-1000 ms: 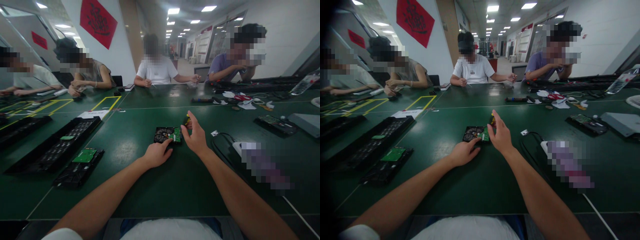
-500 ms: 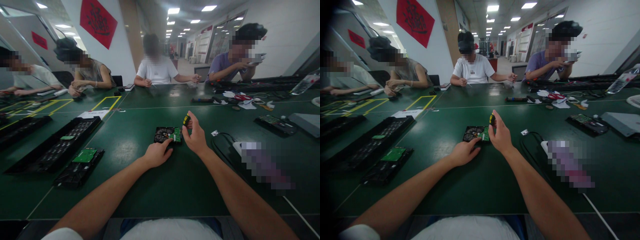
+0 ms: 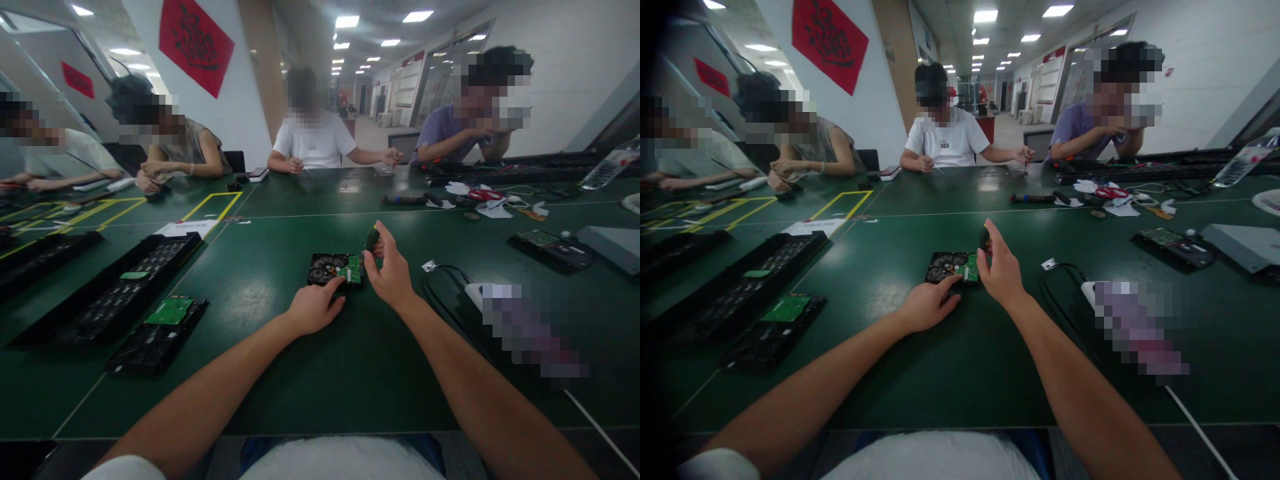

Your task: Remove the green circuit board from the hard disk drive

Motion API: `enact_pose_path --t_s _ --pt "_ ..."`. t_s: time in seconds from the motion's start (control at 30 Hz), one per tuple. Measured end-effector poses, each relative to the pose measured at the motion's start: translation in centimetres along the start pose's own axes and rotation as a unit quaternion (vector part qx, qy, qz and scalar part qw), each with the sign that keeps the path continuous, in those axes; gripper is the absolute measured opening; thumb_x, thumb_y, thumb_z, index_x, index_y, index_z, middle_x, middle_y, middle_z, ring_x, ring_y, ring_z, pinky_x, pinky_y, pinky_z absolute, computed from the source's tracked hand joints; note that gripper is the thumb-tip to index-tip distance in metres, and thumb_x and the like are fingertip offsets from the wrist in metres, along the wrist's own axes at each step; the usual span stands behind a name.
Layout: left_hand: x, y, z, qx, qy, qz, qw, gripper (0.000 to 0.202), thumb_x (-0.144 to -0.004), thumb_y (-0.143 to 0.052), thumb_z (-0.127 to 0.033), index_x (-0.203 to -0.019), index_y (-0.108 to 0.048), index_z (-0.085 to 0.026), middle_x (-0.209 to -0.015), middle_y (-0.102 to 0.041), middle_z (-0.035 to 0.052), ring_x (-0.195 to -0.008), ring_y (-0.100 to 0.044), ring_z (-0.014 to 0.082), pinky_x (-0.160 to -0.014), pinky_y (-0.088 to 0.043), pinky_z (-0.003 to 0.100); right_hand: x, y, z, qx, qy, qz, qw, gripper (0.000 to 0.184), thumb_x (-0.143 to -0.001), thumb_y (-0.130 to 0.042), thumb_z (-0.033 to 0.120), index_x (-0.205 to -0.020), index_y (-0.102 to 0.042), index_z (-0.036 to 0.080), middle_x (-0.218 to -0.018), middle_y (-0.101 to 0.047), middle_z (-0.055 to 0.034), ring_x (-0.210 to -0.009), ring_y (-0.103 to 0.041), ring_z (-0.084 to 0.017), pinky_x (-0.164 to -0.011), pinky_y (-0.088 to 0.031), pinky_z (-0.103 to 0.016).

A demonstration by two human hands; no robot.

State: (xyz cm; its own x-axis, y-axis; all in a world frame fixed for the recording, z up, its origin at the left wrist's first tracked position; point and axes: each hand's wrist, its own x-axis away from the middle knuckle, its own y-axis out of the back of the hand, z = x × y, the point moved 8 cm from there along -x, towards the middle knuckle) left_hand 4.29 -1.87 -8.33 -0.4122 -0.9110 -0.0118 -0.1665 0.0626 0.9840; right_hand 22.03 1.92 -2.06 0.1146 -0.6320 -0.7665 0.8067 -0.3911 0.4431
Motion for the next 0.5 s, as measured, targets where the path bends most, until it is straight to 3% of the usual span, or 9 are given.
enact_pose_path --t_s 0.17,0.37,0.5 --pt "0.02 0.02 0.01 0.008 -0.003 -0.001 1.000 0.059 -0.106 -0.043 -0.048 -0.161 -0.039 -0.025 -0.102 -0.080 0.0088 -0.090 -0.078 0.0286 -0.080 -0.057 0.037 -0.02 0.13 0.08 0.002 -0.003 -0.003 1.000 0.072 -0.100 -0.064 0.035 -0.164 -0.031 0.034 -0.145 -0.063 -0.0109 -0.102 -0.074 -0.027 -0.091 -0.067 -0.051" --pt "-0.04 -0.03 0.11 0.006 0.005 0.003 1.000 0.060 -0.106 -0.045 -0.048 -0.161 -0.039 -0.025 -0.101 -0.079 0.0089 -0.090 -0.077 0.0281 -0.082 -0.057 0.037 -0.01 0.03 0.20 0.005 -0.001 0.006 1.000 0.067 -0.104 -0.054 0.034 -0.166 -0.028 0.035 -0.145 -0.063 -0.0107 -0.109 -0.073 -0.028 -0.097 -0.065 -0.053" --pt "-0.01 0.03 0.04 0.006 0.002 0.006 1.000 0.060 -0.106 -0.045 -0.048 -0.161 -0.039 -0.025 -0.102 -0.079 0.0091 -0.091 -0.077 0.0279 -0.082 -0.057 0.037 0.06 0.04 0.01 0.000 -0.008 0.003 1.000 0.069 -0.102 -0.061 0.037 -0.164 -0.031 0.035 -0.138 -0.067 -0.0100 -0.098 -0.073 -0.026 -0.090 -0.067 -0.051"
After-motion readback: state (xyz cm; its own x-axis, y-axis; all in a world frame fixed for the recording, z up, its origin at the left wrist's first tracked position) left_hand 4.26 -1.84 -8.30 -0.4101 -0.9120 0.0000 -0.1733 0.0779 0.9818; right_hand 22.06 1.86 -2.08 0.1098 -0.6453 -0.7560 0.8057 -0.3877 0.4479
